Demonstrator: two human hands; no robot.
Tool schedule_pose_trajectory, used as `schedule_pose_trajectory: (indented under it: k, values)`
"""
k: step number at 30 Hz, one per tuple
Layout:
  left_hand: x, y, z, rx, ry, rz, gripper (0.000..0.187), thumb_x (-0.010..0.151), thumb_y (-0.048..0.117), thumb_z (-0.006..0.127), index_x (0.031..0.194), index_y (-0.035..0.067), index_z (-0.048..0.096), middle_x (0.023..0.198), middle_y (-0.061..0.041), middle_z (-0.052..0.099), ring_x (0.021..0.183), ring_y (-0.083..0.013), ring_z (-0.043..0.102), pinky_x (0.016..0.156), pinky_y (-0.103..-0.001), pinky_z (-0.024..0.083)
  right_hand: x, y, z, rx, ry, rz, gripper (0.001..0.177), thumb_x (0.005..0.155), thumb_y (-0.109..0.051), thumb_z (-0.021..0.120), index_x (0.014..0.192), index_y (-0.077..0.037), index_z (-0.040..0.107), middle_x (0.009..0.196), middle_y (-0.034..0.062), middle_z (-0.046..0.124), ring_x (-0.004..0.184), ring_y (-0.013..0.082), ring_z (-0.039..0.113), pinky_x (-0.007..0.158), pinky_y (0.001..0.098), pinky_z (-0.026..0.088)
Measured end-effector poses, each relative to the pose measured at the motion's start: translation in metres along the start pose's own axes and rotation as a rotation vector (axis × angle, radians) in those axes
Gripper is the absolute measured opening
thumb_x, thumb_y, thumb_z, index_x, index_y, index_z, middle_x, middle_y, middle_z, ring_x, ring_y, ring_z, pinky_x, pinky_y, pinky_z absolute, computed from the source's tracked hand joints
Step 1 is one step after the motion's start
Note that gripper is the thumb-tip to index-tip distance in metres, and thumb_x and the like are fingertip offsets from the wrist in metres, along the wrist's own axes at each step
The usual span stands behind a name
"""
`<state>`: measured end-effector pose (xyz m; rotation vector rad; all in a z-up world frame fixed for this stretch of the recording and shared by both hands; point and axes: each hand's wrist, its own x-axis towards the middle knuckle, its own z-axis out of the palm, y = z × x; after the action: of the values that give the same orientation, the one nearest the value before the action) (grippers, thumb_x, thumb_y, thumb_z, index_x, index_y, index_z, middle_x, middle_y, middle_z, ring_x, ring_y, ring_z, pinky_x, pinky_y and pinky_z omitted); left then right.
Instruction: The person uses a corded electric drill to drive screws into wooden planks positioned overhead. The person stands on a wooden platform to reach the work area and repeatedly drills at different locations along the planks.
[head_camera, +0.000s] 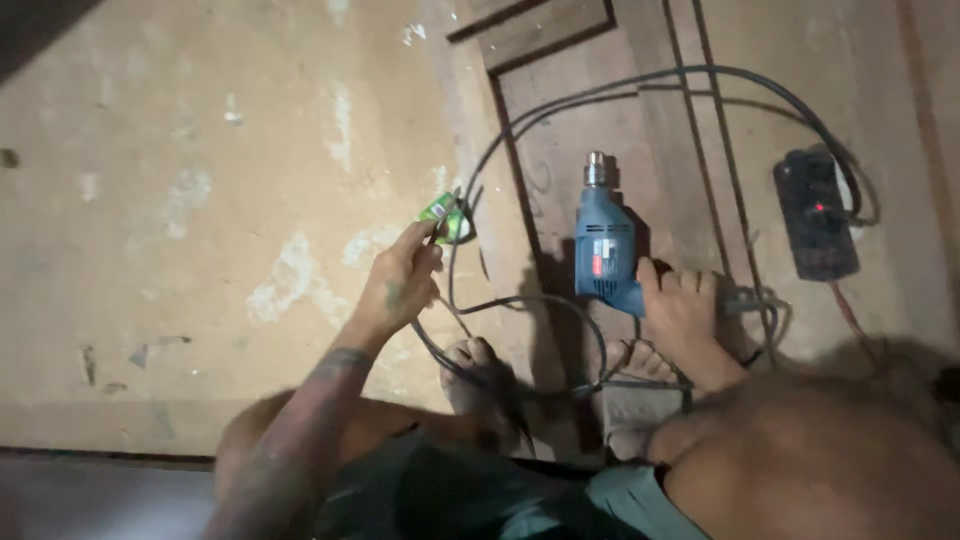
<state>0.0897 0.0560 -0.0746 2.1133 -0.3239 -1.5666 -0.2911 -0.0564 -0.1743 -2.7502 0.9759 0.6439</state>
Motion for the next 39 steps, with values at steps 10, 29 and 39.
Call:
schedule_pose_trajectory:
  k: [10,29,39]
  values:
    - [0.092,-0.019,0.046,-0.969,0.188,0.128,0.032,0.108,0.029,0.048,0.120,0.000,0.057,0.080,-0.005,0.058,0.066,-0.0191,0.057,0.064,-0.040,0.053,-0.021,0.050,-0.057,0.863,0.103,-0.067,0.074,0.054,-0.032,0.089,0.120,-0.005,0.069,0.092,0.0217,0.071,0.081,0.0379,0.072,0.071,0.0420,0.057]
    - [0.082,0.042,0.119,-1.660,-0.195,0.174,0.029,0.116,0.029,0.034,0.113,0.006,0.051,0.091,-0.014,0.060,0.079,-0.0278,0.063,0.071,-0.041,0.056,-0.047,0.055,-0.050,0.861,0.115,-0.229,0.089,0.041,-0.039,0.094,0.114,0.003,0.066,0.103,0.0244,0.067,0.097,0.0410,0.066,0.085,0.0473,0.052]
    - [0.044,0.032,0.111,-1.481,-0.346,0.215,0.036,0.113,0.044,0.043,0.100,0.011,0.051,0.092,-0.013,0.061,0.071,-0.0253,0.059,0.068,-0.043,0.055,-0.019,0.024,-0.088,0.824,0.105,-0.446,0.083,0.048,-0.038,0.091,0.117,-0.001,0.063,0.117,0.0259,0.064,0.108,0.0456,0.062,0.091,0.0497,0.050]
